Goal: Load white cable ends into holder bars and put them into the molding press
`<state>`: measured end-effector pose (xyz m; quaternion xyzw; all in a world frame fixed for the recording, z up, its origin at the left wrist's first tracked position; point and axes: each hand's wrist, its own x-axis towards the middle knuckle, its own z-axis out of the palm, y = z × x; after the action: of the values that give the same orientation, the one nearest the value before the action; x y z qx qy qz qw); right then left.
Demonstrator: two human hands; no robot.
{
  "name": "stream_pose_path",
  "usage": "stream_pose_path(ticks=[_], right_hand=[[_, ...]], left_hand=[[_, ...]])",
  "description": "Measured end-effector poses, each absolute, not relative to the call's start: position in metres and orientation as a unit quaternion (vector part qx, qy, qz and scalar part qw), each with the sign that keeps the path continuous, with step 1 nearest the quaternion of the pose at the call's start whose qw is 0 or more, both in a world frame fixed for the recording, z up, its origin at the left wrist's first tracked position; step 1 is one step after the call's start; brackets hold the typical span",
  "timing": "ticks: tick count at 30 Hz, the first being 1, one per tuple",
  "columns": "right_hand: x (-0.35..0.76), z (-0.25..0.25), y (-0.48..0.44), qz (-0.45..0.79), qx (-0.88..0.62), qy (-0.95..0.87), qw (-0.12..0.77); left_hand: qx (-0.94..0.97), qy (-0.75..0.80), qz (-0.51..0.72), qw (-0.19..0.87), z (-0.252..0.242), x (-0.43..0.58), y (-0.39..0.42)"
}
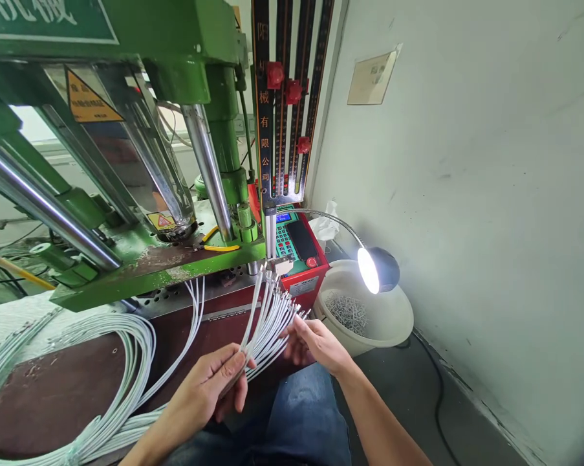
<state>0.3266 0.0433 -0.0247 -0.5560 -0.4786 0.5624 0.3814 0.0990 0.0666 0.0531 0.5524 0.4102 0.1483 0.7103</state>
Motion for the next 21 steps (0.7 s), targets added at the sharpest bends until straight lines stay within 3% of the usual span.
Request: stream_pose_path(ticks=[2,4,8,11,14,18,21], right_hand=[[0.315,-0.013,0.036,0.635,-0.393,-0.453,0.487],[0.301,-0.008,0.032,0.653,-0.317,-0.432,0.535],[0.276,-0.017,0.029,0.707,-0.296,-0.408,0.497],[0.269,-0.024,0.028,0.725,-0.309,-0.42,0.45],[0.274,-0.023,0.034,0.701,-0.353,-0.389,0.483],[0.284,-0.017,0.043,0.672,-0.396,-0.343,0.523],[0.288,-0.016,0.046,0.691,-0.418,-0.378,0.453]], left_hand=[[0.523,0.383,0.096,0.756,0.038,0.097,0.055],[0.493,0.369,0.049,0.787,0.023,0.093,0.042],[0.464,0.342,0.007,0.817,-0.003,0.096,0.022],[0.414,0.312,0.085,0.851,-0.019,0.112,0.017],[0.365,0.339,0.193,0.845,-0.028,0.127,0.018],[0.339,0.358,0.194,0.848,-0.026,0.135,0.021],[0.315,0.348,0.216,0.856,-0.02,0.141,0.024]])
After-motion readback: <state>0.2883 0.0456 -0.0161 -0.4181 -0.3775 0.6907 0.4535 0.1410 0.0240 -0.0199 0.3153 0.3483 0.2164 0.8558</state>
